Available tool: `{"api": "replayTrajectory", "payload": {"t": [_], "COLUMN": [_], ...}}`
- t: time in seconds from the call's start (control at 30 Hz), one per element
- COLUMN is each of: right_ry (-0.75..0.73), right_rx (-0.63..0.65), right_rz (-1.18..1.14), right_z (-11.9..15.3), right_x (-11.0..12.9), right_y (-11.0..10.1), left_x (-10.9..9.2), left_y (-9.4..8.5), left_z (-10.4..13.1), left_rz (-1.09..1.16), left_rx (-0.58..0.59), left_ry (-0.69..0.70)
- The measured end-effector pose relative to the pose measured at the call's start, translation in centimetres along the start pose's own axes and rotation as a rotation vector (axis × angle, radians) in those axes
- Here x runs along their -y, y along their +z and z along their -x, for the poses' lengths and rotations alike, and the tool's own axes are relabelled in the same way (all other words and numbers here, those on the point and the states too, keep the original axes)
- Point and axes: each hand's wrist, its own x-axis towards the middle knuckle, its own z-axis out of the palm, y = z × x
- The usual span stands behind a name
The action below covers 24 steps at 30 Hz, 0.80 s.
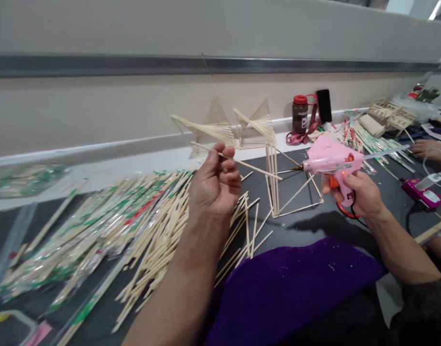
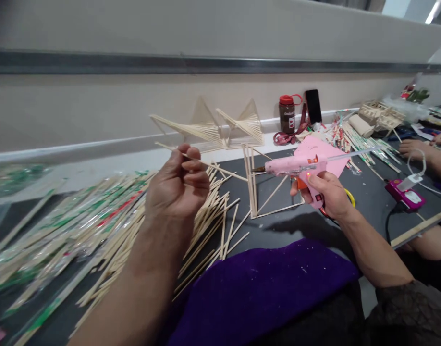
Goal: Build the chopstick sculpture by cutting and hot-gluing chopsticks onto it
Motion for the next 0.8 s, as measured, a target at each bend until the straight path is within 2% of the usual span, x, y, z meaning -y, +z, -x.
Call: {"api": "replayTrajectory", "payload": {"t": [0.13,0.27,0.53,0.67,0.8], "right_ry": [0.042,0.075,0.048,0.034,-0.017], "right_rx": [0.055,0.102,0.040,-0.095,-0.396], "right_rz": [-0.159,-0.172,-0.128,-0.127,-0.075], "right_z": [0.1,0.9,3.3,3.3,0.7], "right_x": [1.0,1.4,1.0,1.7,2.0], "right_y": [-0.7,-1.8,-2.1,-3.4,-6.8], "left_x": [0.1,0.2,0.8,0.8,0.9], "left_y": [1.4,2.5,2.6,2.6,2.9], "left_z": [1.0,1.7,2.1,2.4,2.7], "left_rz": [0.002,-0.008,-0.011,-0.013,-0.044], "left_rx": [-0.074,-0.122,-0.099,-0.080,-0.050], "left_ry": [-0.020,0.011,-0.002,-0.002,-0.014]}}
